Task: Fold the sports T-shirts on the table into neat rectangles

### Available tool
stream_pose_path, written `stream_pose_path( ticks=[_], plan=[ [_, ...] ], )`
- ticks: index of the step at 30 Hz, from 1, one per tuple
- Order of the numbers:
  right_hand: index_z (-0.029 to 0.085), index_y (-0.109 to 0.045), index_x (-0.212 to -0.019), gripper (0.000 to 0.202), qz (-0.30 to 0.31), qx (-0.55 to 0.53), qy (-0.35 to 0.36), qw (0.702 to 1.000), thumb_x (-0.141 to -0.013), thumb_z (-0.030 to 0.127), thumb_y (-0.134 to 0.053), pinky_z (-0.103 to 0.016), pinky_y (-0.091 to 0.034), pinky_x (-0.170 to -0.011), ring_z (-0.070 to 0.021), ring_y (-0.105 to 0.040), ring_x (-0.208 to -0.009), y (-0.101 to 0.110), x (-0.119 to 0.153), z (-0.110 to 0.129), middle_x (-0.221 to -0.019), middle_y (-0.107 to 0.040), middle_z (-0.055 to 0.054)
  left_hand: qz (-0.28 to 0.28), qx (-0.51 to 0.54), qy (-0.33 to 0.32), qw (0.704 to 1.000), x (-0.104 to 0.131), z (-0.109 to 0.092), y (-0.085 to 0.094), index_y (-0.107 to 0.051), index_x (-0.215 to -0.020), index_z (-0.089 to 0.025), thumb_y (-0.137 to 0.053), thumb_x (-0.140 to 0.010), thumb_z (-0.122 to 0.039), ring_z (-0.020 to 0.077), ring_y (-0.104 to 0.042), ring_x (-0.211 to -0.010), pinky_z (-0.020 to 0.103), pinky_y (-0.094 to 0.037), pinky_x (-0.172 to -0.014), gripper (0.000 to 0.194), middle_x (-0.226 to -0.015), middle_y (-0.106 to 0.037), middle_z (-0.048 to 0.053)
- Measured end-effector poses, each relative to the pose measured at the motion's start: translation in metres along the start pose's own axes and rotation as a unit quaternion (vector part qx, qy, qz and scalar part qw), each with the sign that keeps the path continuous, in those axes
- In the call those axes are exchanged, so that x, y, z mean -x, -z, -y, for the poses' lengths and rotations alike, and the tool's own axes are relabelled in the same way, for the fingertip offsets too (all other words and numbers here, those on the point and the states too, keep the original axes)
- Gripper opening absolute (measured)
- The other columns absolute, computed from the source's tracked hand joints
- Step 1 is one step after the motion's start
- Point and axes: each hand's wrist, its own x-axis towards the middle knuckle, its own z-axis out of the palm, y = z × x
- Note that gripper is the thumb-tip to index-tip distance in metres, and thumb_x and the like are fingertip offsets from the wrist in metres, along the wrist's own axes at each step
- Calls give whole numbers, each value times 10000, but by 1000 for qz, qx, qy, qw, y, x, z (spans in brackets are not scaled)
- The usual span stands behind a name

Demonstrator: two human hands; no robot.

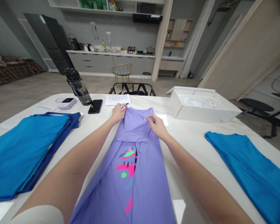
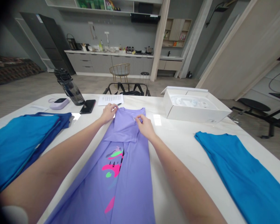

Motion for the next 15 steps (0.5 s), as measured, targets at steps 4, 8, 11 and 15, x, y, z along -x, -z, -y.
stream_pose_path(
  ticks=[4,8,11,15],
  plan=[
    [209,-709,-946,293,-52,-10,3,999,-935,447,-540,-262,-400,-604,-163,-543,-593,18,-17,16,-677,-646,3,-92,54,1,994,-2,-21,5,-623,-1105,-246,-425,-998,-298,234,-558,-1133,392,-423,-998,232,-1127,-605,82],
    [167,-756,-912,250,-54,33,-70,996,-878,372,-617,-287,-446,-683,-198,-617,-683,22,-51,-2,-727,-702,-45,-48,26,71,996,-3,-42,-6,-638,-1077,-247,-442,-985,-304,293,-547,-1170,464,-427,-992,224,-1171,-610,105],
    [165,-753,-1027,240,-8,100,-146,984,-851,297,-659,-305,-479,-776,-229,-669,-830,12,-64,-30,-891,-743,-89,-19,-20,90,996,6,-53,-17,-625,-1186,-228,-462,-970,-279,342,-514,-1224,521,-407,-1016,275,-1273,-582,147],
    [168,-638,-1278,393,3,193,-138,972,-922,330,-601,-365,-493,-876,-275,-657,-1015,-2,-49,-44,-1131,-704,-146,-52,-23,-1,998,29,-55,-14,-536,-1372,-176,-407,-959,-168,305,-515,-1257,457,-409,-1058,433,-1350,-547,162]
  ],
)
